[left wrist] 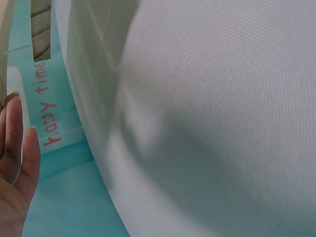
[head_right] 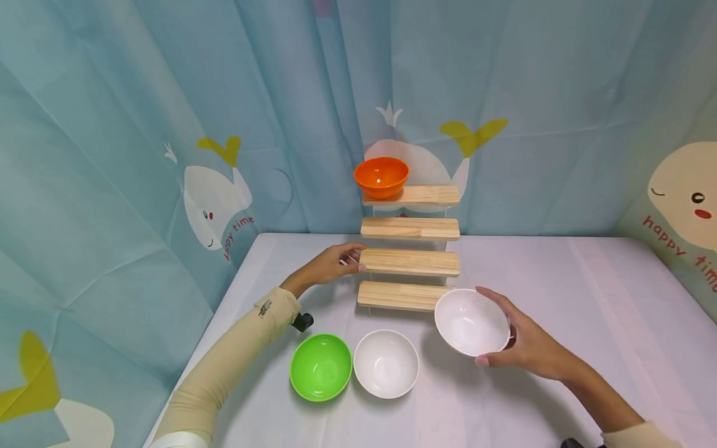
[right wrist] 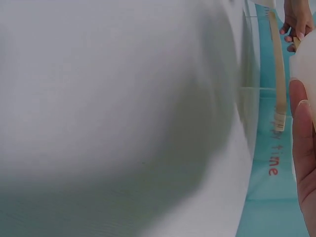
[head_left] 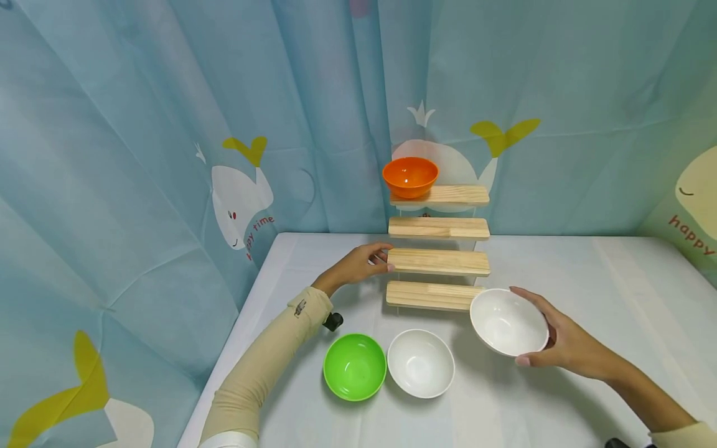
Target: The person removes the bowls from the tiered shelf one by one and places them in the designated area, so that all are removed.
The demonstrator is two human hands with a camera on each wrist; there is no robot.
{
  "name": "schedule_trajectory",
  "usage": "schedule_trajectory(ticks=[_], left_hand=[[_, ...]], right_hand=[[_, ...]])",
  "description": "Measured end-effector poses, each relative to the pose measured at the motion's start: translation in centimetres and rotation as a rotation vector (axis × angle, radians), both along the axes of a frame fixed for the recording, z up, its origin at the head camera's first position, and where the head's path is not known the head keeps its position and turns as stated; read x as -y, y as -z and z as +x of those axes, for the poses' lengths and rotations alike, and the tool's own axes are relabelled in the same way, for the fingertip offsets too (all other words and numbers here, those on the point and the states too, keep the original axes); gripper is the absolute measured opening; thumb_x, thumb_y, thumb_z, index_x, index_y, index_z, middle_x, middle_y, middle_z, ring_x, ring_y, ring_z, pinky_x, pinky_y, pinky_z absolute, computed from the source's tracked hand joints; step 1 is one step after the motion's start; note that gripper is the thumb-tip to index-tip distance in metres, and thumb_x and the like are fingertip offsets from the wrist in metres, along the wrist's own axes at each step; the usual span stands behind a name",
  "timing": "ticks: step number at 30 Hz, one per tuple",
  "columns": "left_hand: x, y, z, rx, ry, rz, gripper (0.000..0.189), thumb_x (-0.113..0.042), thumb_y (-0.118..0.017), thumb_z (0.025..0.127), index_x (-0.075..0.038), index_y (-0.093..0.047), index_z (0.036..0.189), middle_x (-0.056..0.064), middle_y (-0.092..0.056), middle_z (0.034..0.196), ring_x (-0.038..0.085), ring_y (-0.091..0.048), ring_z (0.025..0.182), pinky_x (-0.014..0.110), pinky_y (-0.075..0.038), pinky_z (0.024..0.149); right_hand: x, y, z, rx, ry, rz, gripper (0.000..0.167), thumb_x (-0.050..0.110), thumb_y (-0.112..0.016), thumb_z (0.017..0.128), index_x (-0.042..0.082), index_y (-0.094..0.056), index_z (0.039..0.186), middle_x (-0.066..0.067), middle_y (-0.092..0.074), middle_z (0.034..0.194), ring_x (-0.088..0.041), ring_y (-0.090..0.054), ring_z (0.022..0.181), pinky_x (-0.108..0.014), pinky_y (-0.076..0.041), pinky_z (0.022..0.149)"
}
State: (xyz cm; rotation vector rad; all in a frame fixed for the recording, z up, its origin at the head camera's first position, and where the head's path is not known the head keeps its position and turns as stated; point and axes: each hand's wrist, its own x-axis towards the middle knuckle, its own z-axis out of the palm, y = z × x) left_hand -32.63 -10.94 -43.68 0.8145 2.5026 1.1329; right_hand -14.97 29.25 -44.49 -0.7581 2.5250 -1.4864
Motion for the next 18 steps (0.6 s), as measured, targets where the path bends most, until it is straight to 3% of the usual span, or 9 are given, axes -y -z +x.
schedule_trajectory(ticks=[18], left_hand=[[0.1, 0.1, 0.0, 0.017, 0.0, 0.018, 0.058, -0.034, -0.067, 0.098, -0.016, -0.048, 0.149, 0.006, -0.063, 0.124, 0.02, -0.061, 0.111, 0.031, -0.054, 0.089]], right_hand=[[0.0, 1.8, 1.1, 0.038, -0.044, -0.025, 0.109, 0.0, -0.082, 0.075, 0.013, -0.016, 0.161, 0.014, -0.038, 0.138, -0.007, -0.062, 0.102, -0.028, -0.059, 0.071]])
